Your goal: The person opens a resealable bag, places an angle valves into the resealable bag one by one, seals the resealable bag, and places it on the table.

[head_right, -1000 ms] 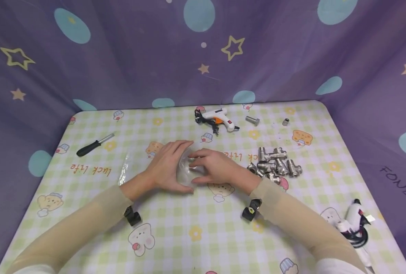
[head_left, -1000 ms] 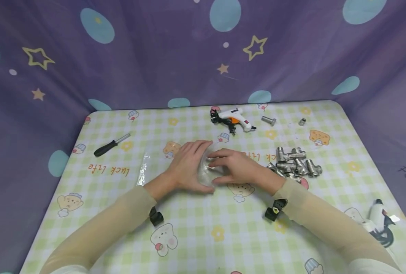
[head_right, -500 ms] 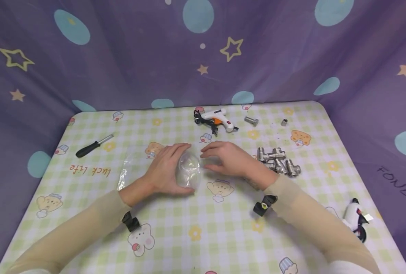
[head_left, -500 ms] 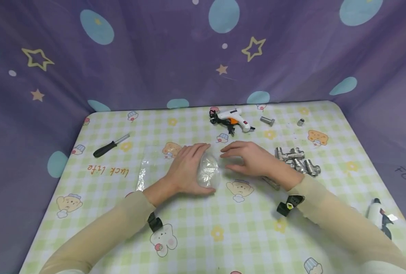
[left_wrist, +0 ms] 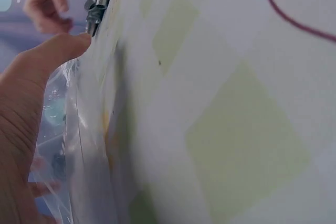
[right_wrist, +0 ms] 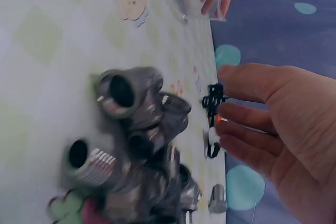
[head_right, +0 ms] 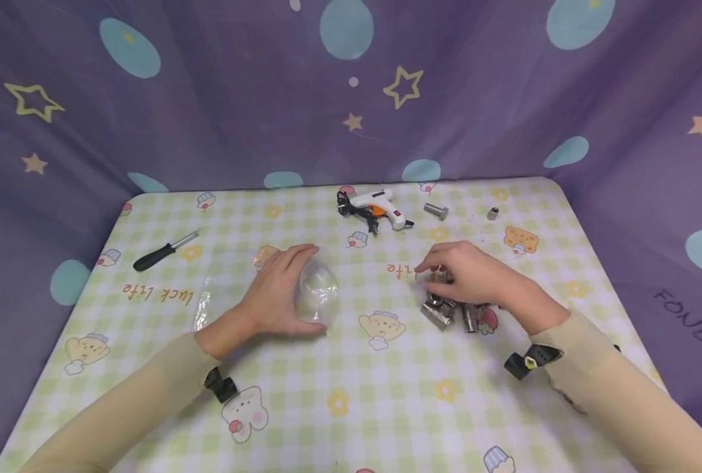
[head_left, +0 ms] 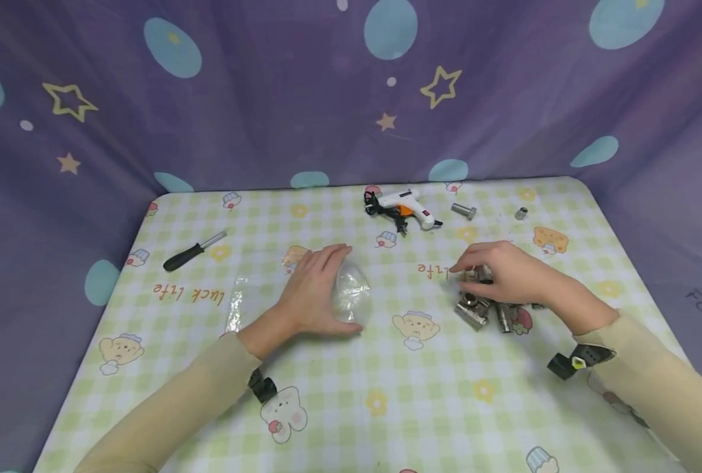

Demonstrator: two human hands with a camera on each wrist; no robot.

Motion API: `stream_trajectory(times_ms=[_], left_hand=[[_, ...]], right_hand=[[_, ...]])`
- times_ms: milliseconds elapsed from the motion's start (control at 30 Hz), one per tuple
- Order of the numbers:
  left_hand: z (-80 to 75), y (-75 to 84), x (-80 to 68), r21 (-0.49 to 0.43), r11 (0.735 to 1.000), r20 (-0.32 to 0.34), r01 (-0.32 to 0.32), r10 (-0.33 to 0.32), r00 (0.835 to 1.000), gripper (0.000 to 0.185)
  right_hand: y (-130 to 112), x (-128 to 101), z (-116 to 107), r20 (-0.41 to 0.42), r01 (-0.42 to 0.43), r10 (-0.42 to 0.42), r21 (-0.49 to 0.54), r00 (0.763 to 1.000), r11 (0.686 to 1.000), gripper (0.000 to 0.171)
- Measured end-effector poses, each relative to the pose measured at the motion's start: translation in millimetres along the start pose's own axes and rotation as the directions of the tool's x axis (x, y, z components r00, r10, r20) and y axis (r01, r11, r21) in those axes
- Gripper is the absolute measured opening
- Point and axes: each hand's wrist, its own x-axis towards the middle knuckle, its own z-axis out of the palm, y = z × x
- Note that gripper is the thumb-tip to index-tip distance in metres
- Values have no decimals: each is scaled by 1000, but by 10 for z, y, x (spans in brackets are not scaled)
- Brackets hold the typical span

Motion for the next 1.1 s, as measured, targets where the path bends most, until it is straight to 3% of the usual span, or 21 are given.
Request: stream_trajectory(times_ms=[300, 500, 767, 967, 1100], left_hand=[[-27, -57, -17, -3, 1000, -20, -12, 12, 1000, 143], [-40, -85, -17, -10, 1000, -27, -15, 15, 1000, 143], [-28, -115, -19, -12, 1000, -31, -15, 15, 999, 145], [-24, -119, 7, -15, 1000, -28, -8, 7, 1000, 145], [-25, -115, 16, -25, 1000, -17, 1, -1, 1000, 145]], right_hand=[[-92, -241, 35, 79, 48, -46, -18, 996, 999, 31], [-201, -276, 63, 181, 30, -13, -96, 983, 995, 46], [-235, -209, 188, 231, 191, -125, -291, 965, 938, 51], [-238, -152, 180, 237, 166, -115, -206, 965, 964, 46], [-245, -71, 153, 164, 151, -137, -82, 977, 985, 45]])
